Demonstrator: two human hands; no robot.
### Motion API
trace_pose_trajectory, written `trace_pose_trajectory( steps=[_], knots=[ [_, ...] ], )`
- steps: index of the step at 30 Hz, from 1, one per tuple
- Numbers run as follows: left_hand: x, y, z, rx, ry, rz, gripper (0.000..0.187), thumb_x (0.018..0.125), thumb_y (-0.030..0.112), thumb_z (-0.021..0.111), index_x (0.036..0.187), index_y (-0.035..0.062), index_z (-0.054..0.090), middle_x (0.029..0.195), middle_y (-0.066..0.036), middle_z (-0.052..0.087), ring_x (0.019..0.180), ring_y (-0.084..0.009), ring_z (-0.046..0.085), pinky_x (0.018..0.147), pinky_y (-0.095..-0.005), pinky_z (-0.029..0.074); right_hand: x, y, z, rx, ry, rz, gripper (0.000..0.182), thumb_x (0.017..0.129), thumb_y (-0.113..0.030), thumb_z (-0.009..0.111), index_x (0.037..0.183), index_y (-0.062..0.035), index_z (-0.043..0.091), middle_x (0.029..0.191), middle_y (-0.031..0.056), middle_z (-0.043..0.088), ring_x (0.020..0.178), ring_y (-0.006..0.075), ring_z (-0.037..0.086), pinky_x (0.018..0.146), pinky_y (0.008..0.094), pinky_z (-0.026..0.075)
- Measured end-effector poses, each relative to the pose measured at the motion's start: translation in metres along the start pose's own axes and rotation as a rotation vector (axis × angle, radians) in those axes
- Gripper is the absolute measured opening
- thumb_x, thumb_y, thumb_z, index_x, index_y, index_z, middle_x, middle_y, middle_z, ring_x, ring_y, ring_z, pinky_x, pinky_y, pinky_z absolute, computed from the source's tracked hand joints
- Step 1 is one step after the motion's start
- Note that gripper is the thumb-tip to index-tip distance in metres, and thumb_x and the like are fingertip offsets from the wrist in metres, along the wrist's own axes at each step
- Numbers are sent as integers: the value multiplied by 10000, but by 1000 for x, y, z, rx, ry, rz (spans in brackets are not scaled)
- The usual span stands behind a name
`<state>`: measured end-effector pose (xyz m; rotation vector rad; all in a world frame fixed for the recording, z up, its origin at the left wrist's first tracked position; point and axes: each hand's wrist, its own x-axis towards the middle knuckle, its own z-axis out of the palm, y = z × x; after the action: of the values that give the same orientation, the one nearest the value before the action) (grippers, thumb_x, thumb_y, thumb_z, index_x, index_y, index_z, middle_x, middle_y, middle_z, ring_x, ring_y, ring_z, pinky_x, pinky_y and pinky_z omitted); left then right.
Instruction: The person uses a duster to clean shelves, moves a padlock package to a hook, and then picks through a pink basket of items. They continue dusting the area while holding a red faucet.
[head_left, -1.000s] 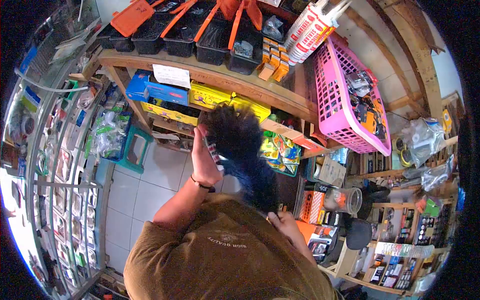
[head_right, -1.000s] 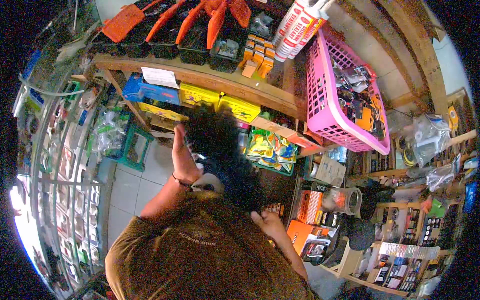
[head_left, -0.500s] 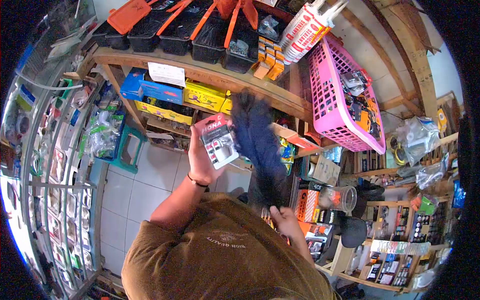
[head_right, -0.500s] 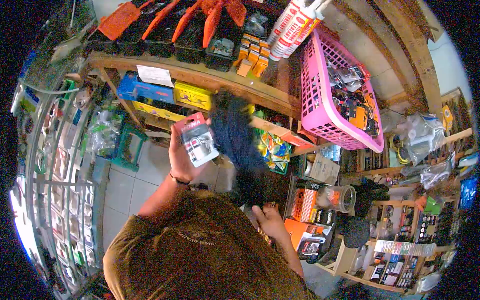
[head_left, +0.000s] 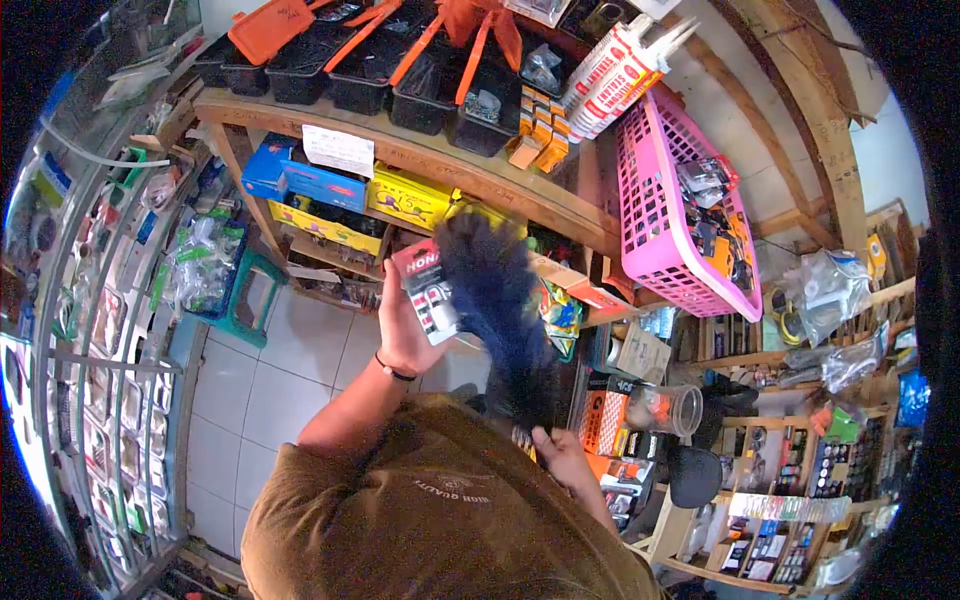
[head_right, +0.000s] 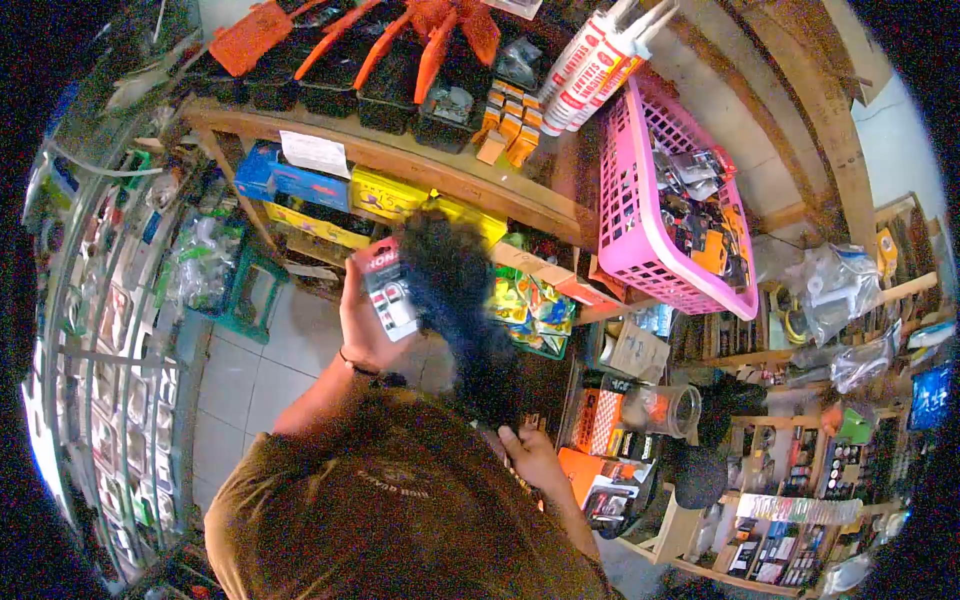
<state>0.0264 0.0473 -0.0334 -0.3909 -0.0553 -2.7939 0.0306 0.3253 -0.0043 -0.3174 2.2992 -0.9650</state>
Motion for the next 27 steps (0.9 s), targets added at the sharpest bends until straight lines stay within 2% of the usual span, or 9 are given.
trace_pose_trajectory(
  steps=[2, 4, 6, 8, 9, 10, 14, 18, 27],
  knots=[
    [3, -7, 0, 26, 182, 50, 666, 820, 590, 302, 1271, 100, 332, 1294, -149, 359, 1181, -286, 363, 955, -468, 308, -3, -5, -7, -316, -191, -78, 429, 851, -304, 529, 548, -16, 433, 491, -44, 346, 485, 79, 319, 427, 309, 280],
    [6, -6, -45, -29, -137, -190, 666, 810, 599, 320, 1263, 112, 344, 1285, -153, 368, 1168, -295, 374, 953, -466, 309, -1, 8, -6, -304, -171, -229, 422, 851, -296, 529, 555, -10, 432, 479, -25, 345, 479, 92, 329, 432, 312, 290],
    [-2, -7, 2, 14, 101, -127, 680, 799, 613, 336, 1253, 107, 356, 1255, -166, 401, 1160, -299, 382, 943, -462, 319, 4, 27, 1, -65, -22, -100, 426, 843, -304, 538, 554, -10, 432, 463, 14, 340, 465, 110, 332, 431, 315, 291],
    [0, -3, -22, -247, -141, -161, 672, 809, 600, 328, 1255, 98, 353, 1248, -166, 412, 1169, -300, 375, 950, -454, 312, -1, 27, 2, -72, -72, -27, 425, 845, -306, 536, 558, -11, 428, 462, 13, 343, 464, 111, 331, 431, 309, 291],
    [0, -9, 8, -53, 197, -62, 674, 811, 583, 342, 1266, 86, 331, 1269, -181, 382, 1181, -314, 358, 961, -461, 296, -3, 25, 2, -83, -125, 39, 425, 846, -309, 533, 561, -13, 424, 461, 11, 345, 463, 112, 330, 430, 303, 290],
    [-5, -14, -14, 52, -54, -85, 692, 810, 573, 348, 1291, 80, 289, 1292, -198, 342, 1191, -334, 339, 973, -476, 277, -5, 21, -1, -79, -122, 42, 425, 846, -309, 533, 561, -13, 424, 461, 11, 345, 463, 112, 330, 430, 303, 290],
    [2, -11, 5, -38, 242, -35, 686, 819, 582, 314, 1279, 74, 317, 1275, -157, 383, 1166, -303, 381, 969, -451, 296, -7, 18, -3, -119, -42, -2, 429, 845, -329, 517, 588, 13, 488, 458, 101, 406, 427, 175, 367, 433, 352, 313],
    [-1, -16, -13, 24, -74, -99, 635, 816, 534, 376, 1286, 111, 318, 1301, -126, 363, 1159, -314, 383, 949, -498, 300, -8, 30, -4, -293, -165, -86, 416, 846, -333, 514, 612, 11, 503, 468, 107, 426, 434, 182, 380, 441, 345, 330],
    [6, -14, -29, 64, 149, -208, 610, 835, 556, 316, 1220, 91, 404, 1210, -135, 459, 1107, -266, 452, 927, -428, 356, -4, 41, -3, -85, -200, 64, 418, 859, -363, 473, 665, 1, 545, 518, 85, 456, 495, 154, 431, 480, 332, 351]
  ],
)
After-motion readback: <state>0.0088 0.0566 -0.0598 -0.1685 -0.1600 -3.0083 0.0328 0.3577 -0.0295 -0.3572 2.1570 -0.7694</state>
